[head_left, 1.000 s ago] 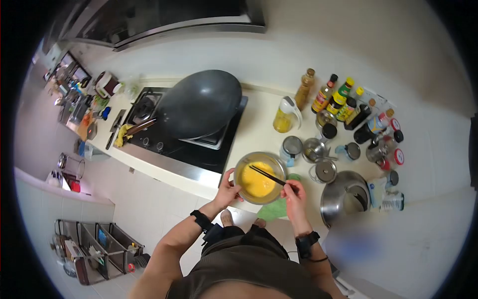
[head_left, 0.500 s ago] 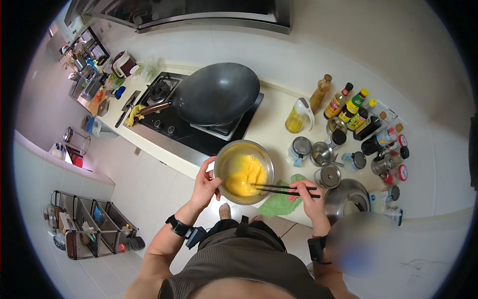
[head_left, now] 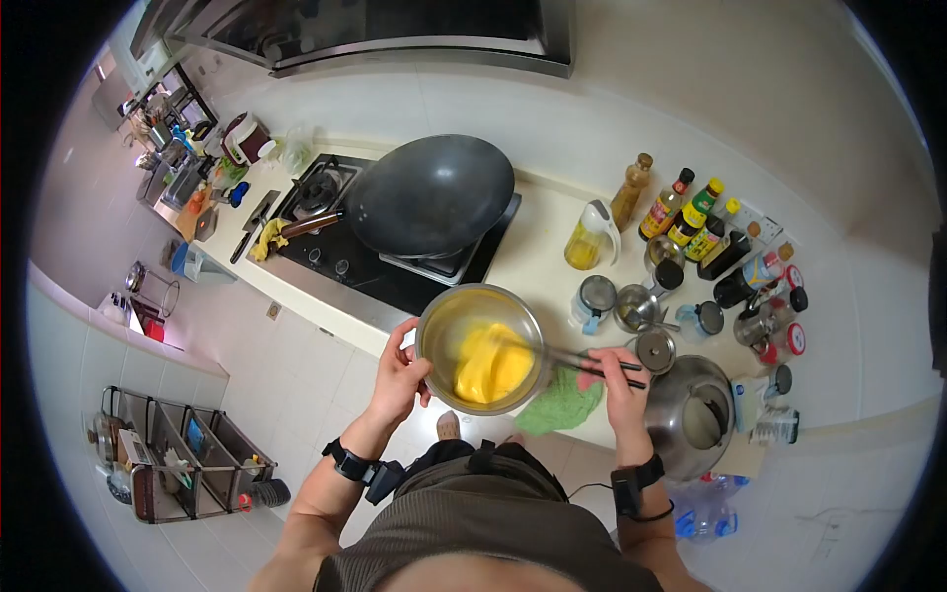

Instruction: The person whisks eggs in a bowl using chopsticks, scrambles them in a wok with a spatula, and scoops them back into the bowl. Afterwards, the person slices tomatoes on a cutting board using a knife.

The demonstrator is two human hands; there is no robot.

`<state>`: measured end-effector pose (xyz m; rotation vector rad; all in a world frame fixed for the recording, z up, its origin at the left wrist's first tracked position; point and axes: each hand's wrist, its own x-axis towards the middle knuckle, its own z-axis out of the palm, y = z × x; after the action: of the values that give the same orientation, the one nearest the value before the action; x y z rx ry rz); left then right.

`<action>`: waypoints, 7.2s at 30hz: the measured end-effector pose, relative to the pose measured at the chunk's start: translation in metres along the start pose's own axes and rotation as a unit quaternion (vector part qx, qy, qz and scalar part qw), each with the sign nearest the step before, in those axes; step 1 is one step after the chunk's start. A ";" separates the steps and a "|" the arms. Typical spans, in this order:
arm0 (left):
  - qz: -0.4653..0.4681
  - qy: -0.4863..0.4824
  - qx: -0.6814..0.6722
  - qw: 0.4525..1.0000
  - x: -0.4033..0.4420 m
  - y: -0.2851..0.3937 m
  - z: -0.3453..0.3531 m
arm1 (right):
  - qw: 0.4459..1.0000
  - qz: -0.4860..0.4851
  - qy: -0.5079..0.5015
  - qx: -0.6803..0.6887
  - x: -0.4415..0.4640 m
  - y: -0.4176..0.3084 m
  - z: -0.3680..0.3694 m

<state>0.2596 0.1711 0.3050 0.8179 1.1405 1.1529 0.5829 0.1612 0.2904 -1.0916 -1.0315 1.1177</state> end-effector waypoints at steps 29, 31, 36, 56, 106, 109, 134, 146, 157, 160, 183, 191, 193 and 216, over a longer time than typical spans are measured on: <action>-0.001 0.031 0.006 1.000 -0.015 0.000 -0.028 | 0.972 0.160 -0.169 0.030 0.001 -0.006 0.009; -0.007 0.030 -0.003 1.000 -0.017 -0.001 -0.028 | 0.994 0.030 -0.097 -0.033 0.005 -0.002 0.016; 0.000 0.028 -0.009 1.000 -0.017 -0.004 -0.029 | 0.984 0.097 -0.150 0.005 0.003 -0.006 0.017; -0.003 0.029 -0.010 1.000 -0.023 0.006 -0.031 | 0.979 0.122 -0.161 0.034 0.000 -0.016 0.020; 0.092 0.046 0.047 0.994 0.100 0.147 -0.159 | 0.973 0.030 -0.227 0.036 0.117 -0.053 0.193; 0.141 0.045 0.068 0.987 0.127 0.173 -0.160 | 0.979 -0.007 -0.200 0.034 0.149 -0.053 0.202; 0.324 0.092 0.483 0.808 0.276 0.187 -0.095 | 0.984 -0.028 -0.162 0.074 0.228 -0.021 0.203; 0.420 0.046 0.696 0.580 0.226 0.214 -0.043 | 0.972 -0.128 -0.161 0.109 0.219 -0.038 0.225; 0.414 0.081 0.662 0.620 0.203 0.219 -0.042 | 0.979 -0.159 -0.051 0.116 0.154 0.021 0.234; 0.386 0.110 0.642 0.653 0.207 0.223 -0.038 | 0.926 0.062 -0.097 0.359 0.131 0.039 0.246; 0.368 0.053 0.714 0.593 0.201 0.207 -0.025 | 0.982 -0.177 0.058 0.013 0.124 0.057 0.243; 0.336 0.073 0.725 0.597 0.207 0.210 -0.028 | 0.971 -0.234 0.024 -0.053 0.123 0.070 0.229; 0.354 0.083 0.702 0.613 0.205 0.212 -0.027 | 0.968 -0.242 -0.038 0.051 0.112 0.054 0.237; 0.061 -0.023 0.142 0.988 0.091 0.073 -0.058 | 0.895 -0.295 0.002 -0.334 -0.011 0.070 -0.003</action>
<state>0.1849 0.2738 0.3347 1.1422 1.2475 1.0790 0.5733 0.1563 0.2202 -1.1727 -1.6678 0.2552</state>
